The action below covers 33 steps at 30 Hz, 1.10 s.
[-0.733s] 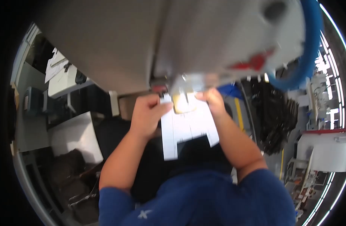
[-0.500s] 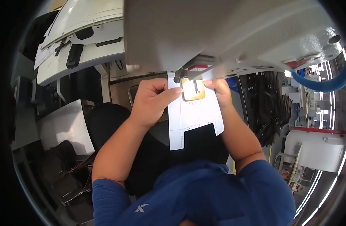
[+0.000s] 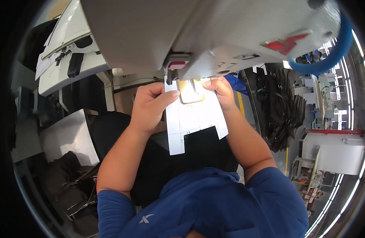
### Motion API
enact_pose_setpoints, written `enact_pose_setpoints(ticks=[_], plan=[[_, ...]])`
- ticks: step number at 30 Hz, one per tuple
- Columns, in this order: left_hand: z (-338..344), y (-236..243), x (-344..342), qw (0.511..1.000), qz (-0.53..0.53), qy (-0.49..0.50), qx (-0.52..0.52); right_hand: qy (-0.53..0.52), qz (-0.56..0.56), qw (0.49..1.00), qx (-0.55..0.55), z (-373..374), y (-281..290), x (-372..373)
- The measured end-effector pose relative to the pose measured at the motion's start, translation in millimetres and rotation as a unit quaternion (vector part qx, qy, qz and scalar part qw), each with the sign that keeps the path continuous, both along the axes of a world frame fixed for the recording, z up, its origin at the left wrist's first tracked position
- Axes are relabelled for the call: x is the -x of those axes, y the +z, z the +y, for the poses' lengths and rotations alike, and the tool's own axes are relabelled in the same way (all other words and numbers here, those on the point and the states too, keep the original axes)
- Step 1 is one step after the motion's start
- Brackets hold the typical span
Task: Sewing pieces of leather and fabric liners using an industrial sewing machine to construct a bag component.
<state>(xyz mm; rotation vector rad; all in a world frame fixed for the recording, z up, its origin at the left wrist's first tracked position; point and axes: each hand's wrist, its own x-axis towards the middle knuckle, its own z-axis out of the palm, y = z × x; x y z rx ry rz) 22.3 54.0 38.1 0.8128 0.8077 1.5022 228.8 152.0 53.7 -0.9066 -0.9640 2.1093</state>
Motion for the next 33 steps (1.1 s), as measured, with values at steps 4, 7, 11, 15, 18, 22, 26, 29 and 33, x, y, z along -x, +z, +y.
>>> enact_pose_setpoints(ticks=[4, 7, 11, 15, 18, 22, 26, 29, 33], plan=[[0, -2, 1, 1.000, 0.006, -0.020, 0.017, 0.045, -0.023, 0.995, -0.091, 4, 12, 4], [-1, 3, -3, 0.996, -0.076, 0.013, 0.047, 0.034, -0.024, 0.995, -0.091, 5, 13, 9], [-4, 6, -1, 0.996, -0.077, 0.027, 0.042, 0.050, -0.009, 0.993, -0.107, 4, 17, 13], [-5, 5, 0, 0.996, -0.078, 0.017, 0.033, 0.061, -0.006, 0.992, -0.108, 1, 23, 15], [-6, 11, -2, 0.995, -0.066, 0.047, 0.057, 0.064, -0.014, 0.992, -0.105, 0, 22, 16], [-8, 13, -1, 0.995, -0.071, 0.049, 0.053, 0.059, -0.022, 0.991, -0.115, -1, 20, 17], [-8, 10, 0, 0.995, -0.086, 0.041, 0.043, 0.060, -0.001, 0.992, -0.110, 2, 15, 15], [-8, 9, 1, 0.996, -0.069, 0.049, 0.041, 0.043, -0.002, 0.994, -0.097, 1, 14, 18], [-8, 12, 2, 0.995, -0.038, 0.071, 0.054, 0.041, 0.012, 0.995, -0.092, 0, 14, 22]])
